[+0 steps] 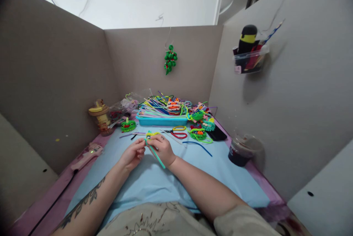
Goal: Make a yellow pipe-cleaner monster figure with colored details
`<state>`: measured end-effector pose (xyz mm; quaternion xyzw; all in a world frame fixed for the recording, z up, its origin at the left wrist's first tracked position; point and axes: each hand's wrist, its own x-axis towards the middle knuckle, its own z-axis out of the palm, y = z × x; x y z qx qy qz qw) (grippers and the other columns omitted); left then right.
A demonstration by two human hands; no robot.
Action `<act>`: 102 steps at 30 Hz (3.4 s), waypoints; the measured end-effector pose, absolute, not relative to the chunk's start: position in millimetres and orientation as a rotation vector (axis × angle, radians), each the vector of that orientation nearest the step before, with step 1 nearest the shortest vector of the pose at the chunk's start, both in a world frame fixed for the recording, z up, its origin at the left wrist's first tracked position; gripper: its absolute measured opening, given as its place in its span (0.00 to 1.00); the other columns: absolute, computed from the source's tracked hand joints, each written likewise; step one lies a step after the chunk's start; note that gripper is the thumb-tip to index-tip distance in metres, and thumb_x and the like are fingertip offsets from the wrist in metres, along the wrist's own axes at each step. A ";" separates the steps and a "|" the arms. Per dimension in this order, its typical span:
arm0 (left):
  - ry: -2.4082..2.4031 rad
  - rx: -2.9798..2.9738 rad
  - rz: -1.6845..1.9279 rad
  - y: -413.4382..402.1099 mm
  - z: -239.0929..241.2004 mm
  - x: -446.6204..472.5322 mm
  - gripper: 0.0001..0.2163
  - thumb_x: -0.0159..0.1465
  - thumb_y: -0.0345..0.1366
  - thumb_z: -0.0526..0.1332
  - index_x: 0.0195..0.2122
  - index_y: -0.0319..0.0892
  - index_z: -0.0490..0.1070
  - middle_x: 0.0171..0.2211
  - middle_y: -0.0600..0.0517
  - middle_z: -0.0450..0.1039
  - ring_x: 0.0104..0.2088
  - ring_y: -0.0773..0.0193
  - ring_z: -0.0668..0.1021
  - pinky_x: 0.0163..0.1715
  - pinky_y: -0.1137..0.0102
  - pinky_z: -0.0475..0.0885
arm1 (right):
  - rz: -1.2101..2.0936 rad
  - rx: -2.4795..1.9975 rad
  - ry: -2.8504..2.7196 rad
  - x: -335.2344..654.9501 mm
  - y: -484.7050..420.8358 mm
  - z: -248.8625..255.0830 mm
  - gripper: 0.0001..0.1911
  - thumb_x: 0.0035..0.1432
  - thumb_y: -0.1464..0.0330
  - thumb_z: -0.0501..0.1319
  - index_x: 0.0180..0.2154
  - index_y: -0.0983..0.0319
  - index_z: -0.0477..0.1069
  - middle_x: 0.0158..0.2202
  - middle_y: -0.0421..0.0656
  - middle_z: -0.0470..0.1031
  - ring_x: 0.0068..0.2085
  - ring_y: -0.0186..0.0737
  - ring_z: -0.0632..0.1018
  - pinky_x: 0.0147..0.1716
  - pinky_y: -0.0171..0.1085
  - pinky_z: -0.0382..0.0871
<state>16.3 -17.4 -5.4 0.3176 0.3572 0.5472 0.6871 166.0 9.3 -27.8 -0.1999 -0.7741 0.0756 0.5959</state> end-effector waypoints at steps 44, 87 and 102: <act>0.961 1.335 1.002 -21.2 -7.4 11.4 0.10 0.46 0.38 0.68 0.25 0.36 0.74 0.20 0.53 0.67 0.21 0.70 0.67 0.22 0.76 0.62 | 0.789 -0.526 -1.948 178.9 16.5 -10.1 0.07 0.51 0.65 0.63 0.29 0.63 0.73 0.31 0.43 0.71 0.39 0.40 0.73 0.37 0.36 0.69; 0.852 0.858 1.193 -16.9 -6.7 14.2 0.11 0.45 0.34 0.69 0.27 0.37 0.70 0.19 0.56 0.63 0.18 0.77 0.63 0.13 0.81 0.51 | 0.215 -0.510 -2.026 170.4 8.3 -23.9 0.10 0.56 0.70 0.57 0.42 0.60 0.70 0.39 0.47 0.74 0.45 0.42 0.73 0.45 0.43 0.67; 1.054 1.303 0.971 -23.7 4.7 7.9 0.14 0.49 0.44 0.65 0.26 0.37 0.70 0.21 0.55 0.65 0.19 0.74 0.59 0.17 0.77 0.49 | 0.889 -0.514 -1.821 176.8 18.2 -8.5 0.07 0.49 0.63 0.64 0.29 0.60 0.76 0.30 0.42 0.73 0.37 0.39 0.74 0.40 0.38 0.67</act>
